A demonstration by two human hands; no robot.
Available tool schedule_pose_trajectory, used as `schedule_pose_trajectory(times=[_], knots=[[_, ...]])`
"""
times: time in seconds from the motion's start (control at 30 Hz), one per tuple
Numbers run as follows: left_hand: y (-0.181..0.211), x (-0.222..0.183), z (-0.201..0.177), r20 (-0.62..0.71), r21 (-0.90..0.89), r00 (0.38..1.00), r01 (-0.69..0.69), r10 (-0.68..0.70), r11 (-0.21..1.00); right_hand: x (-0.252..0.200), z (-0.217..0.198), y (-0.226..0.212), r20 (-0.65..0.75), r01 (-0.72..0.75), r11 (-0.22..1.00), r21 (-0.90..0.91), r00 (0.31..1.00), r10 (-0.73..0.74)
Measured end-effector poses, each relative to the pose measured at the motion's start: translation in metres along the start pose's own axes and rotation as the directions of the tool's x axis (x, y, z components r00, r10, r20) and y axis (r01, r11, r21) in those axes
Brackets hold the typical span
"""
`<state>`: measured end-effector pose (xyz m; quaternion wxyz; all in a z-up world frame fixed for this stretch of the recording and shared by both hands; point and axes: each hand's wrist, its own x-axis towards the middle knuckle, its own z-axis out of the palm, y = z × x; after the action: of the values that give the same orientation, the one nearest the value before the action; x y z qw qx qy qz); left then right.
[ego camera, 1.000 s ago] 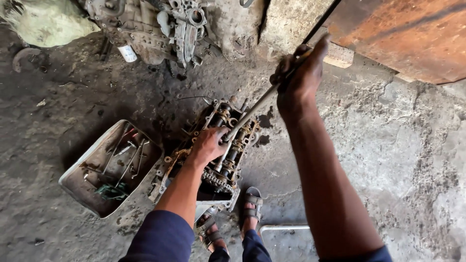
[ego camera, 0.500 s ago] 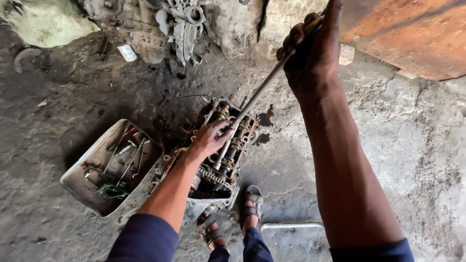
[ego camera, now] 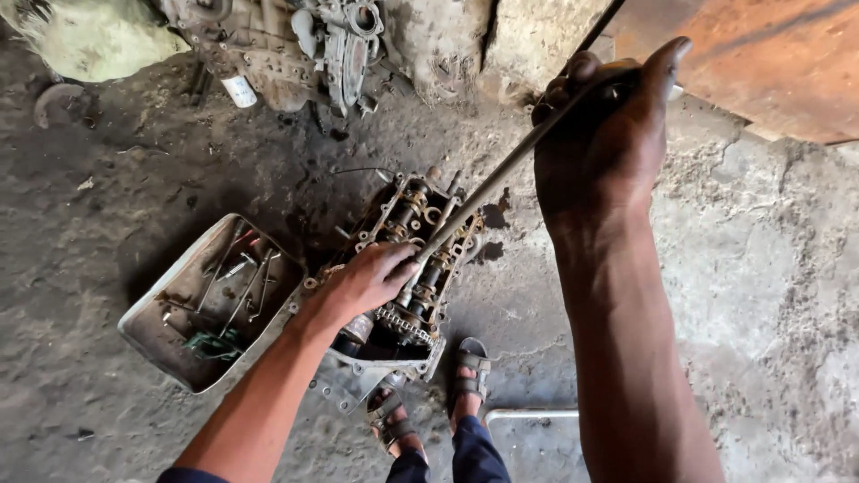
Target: Tightening or loosening bolts on an engine cylinder head using a socket wrench.
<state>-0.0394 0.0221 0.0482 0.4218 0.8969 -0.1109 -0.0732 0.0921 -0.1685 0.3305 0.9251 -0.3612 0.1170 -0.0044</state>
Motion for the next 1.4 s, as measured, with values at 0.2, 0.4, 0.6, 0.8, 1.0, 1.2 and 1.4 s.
schedule_pose_trajectory(times=[0.2,0.4,0.6,0.8,1.0,1.2,1.4], knots=[[-0.057,-0.015,0.023,-0.043,0.572,0.792,-0.480,0.609,0.665,-0.033,-0.012,0.025,0.157,0.083,0.995,-0.063,0.985,-0.072],[-0.088,-0.023,0.051,-0.119,0.788,0.697,-0.368,0.707,0.494,-0.076,-0.014,0.064,0.076,0.262,0.818,-0.512,0.963,-0.260],[-0.091,-0.019,0.060,-0.113,0.819,0.757,-0.296,0.643,0.492,-0.084,-0.024,0.067,-0.122,0.181,0.870,-0.459,0.957,-0.264],[0.017,-0.020,0.002,-0.051,0.258,0.998,0.053,-0.041,0.965,-0.042,-0.036,0.048,-0.117,0.054,0.897,-0.439,0.986,-0.117],[0.021,-0.016,0.002,-0.014,0.307,0.995,0.096,-0.096,0.947,0.016,-0.044,0.041,0.202,0.190,0.169,-0.967,0.978,0.057],[0.038,-0.015,-0.008,0.034,0.318,0.980,0.176,-0.196,0.932,-0.015,-0.052,0.038,0.862,0.838,-0.233,-0.494,0.438,-0.254],[0.042,-0.018,-0.009,0.053,0.349,0.986,0.132,-0.160,0.928,-0.011,-0.066,0.077,0.714,0.862,-0.121,-0.493,0.321,-0.622]])
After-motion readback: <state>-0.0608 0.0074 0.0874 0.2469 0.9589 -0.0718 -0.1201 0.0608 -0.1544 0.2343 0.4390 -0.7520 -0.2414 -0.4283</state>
